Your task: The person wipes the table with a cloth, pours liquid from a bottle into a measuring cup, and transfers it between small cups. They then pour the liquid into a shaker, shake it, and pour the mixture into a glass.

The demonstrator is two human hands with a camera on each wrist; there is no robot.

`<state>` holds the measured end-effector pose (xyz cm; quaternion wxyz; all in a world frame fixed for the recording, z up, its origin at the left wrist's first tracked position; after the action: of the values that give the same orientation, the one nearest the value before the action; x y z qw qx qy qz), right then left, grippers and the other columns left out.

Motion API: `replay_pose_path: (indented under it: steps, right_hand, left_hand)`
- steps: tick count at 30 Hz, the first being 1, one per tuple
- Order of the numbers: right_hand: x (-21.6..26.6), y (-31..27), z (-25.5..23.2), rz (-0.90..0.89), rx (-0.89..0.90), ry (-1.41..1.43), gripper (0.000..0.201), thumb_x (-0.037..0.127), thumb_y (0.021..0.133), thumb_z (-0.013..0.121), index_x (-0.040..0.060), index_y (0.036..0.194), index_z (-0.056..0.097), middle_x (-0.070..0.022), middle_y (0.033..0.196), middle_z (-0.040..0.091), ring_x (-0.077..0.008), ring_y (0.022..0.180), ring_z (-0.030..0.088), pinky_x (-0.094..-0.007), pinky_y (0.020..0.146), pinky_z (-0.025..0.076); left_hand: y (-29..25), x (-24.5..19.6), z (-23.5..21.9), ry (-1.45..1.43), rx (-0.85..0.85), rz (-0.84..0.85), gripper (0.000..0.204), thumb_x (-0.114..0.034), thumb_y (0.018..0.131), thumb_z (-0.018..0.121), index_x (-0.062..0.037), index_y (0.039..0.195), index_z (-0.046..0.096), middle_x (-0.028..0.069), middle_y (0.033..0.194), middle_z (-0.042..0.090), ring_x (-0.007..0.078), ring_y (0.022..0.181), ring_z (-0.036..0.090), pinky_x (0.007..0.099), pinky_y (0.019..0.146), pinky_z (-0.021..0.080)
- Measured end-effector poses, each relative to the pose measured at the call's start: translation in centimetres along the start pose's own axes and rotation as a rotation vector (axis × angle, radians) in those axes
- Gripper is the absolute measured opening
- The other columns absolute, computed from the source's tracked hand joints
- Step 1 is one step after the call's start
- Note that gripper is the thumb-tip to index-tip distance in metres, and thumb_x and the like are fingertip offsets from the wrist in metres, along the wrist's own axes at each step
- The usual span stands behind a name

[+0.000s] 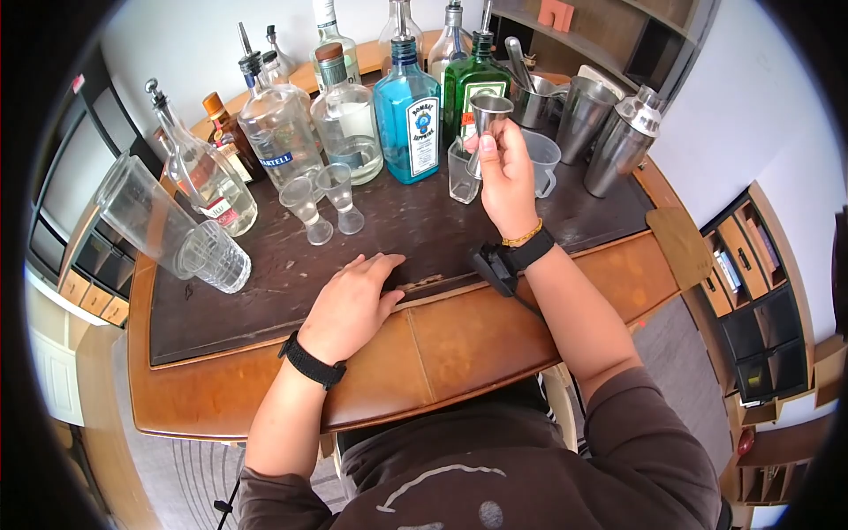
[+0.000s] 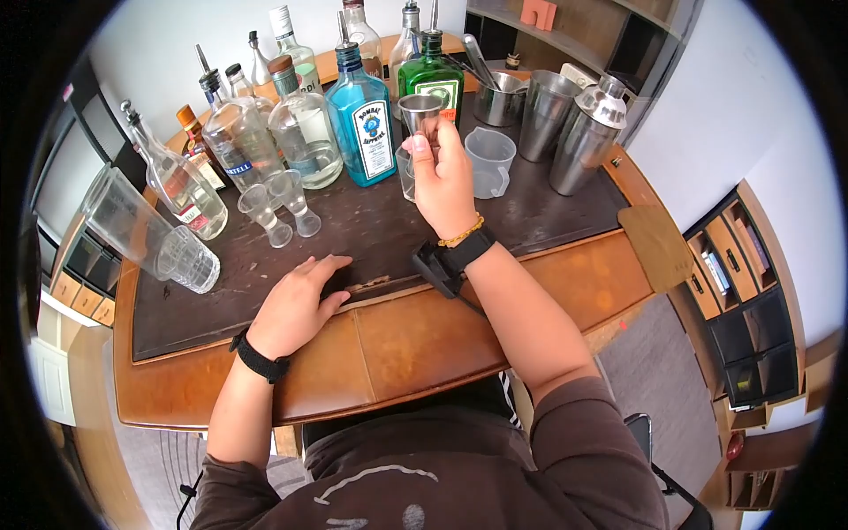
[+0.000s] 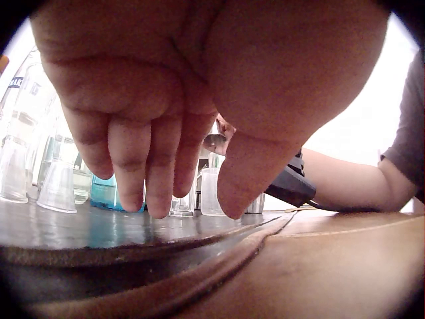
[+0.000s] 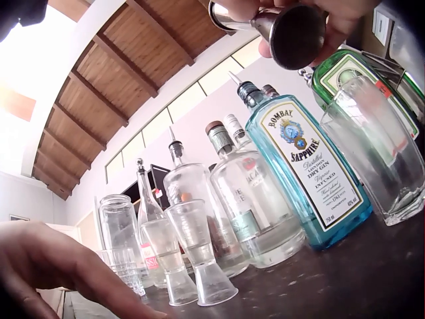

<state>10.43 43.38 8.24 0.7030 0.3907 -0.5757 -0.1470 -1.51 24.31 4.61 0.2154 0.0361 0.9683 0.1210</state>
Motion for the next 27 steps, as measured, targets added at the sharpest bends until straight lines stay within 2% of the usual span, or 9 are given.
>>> replay_pose_path:
  steps: [4,9,11,16,21,25,27]
  right_hand:
    - [-0.6,0.2,-0.2,-0.022,0.013,-0.005,0.02,0.018,0.103,0.047,-0.0001,0.11,0.049,-0.0059,0.091,0.061,-0.0118,0.083,0.06,-0.0276,0.079,0.049]
    - [-1.2,0.3,-0.3,-0.028,0.028,0.118,0.021,0.017,0.104,0.043,0.0006,0.117,0.047,-0.0036,0.09,0.057,-0.0109,0.084,0.057,-0.0268,0.08,0.048]
    - [-1.4,0.3,-0.4,-0.026,0.027,0.122,0.022,0.017,0.104,0.043,0.0006,0.118,0.047,-0.0034,0.09,0.057,-0.0106,0.084,0.056,-0.0267,0.08,0.048]
    - [-2.0,0.4,-0.7,-0.029,0.022,0.121,0.022,0.017,0.104,0.042,0.0008,0.118,0.046,-0.0035,0.09,0.057,-0.0102,0.083,0.055,-0.0268,0.08,0.047]
    - [-2.3,0.7,-1.9,-0.072,-0.007,-0.082,0.019,0.014,0.104,0.041,0.0007,0.116,0.045,-0.0058,0.09,0.056,-0.0116,0.081,0.056,-0.0283,0.078,0.049]
    - [-3.0,0.4,-2.3,-0.037,-0.083,-0.032,0.019,0.013,0.104,0.041,-0.0006,0.116,0.044,-0.007,0.091,0.056,-0.0124,0.081,0.057,-0.0292,0.078,0.05]
    - [-3.3,0.2,-2.4,-0.023,-0.091,-0.049,0.018,0.012,0.105,0.039,0.0018,0.118,0.044,-0.0045,0.095,0.055,-0.0108,0.085,0.052,-0.0265,0.082,0.045]
  left_hand:
    - [0.0,0.0,0.0,-0.006,0.007,-0.008,0.038,-0.013,0.087,0.065,-0.0046,0.122,0.055,0.017,0.119,0.062,0.039,0.11,0.057,0.0446,0.108,0.041]
    - [0.0,-0.2,-0.1,0.031,-0.005,0.022,0.038,-0.015,0.087,0.065,-0.0038,0.122,0.054,0.0176,0.114,0.064,0.0371,0.11,0.059,0.0427,0.105,0.044]
    - [0.0,0.0,0.0,-0.002,0.024,-0.021,0.037,-0.014,0.088,0.064,-0.0047,0.123,0.055,0.0176,0.119,0.062,0.0394,0.111,0.057,0.0445,0.107,0.042]
    - [0.0,-0.1,0.0,0.004,0.021,-0.01,0.038,-0.015,0.088,0.064,-0.0047,0.123,0.055,0.0179,0.119,0.062,0.0395,0.111,0.057,0.0444,0.107,0.042]
    - [-0.1,0.0,0.1,0.003,0.028,-0.01,0.038,-0.015,0.088,0.065,-0.0042,0.123,0.055,0.0177,0.119,0.062,0.0393,0.111,0.057,0.0447,0.107,0.042]
    - [-0.1,0.1,0.1,0.003,0.03,-0.01,0.038,-0.015,0.088,0.065,-0.004,0.123,0.055,0.0171,0.119,0.062,0.0389,0.111,0.058,0.0447,0.108,0.042]
    - [-0.1,0.1,0.1,0.001,0.028,-0.007,0.038,-0.015,0.088,0.065,-0.004,0.123,0.055,0.017,0.119,0.062,0.0387,0.111,0.058,0.0447,0.108,0.041]
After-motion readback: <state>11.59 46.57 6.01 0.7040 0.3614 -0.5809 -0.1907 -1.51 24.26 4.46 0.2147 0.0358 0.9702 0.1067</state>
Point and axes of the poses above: each hand's wrist, its own y-axis towards the middle knuckle, its own z-axis out of the palm, x = y × z, the point moved 7 cm from there along y, towards the middle knuckle
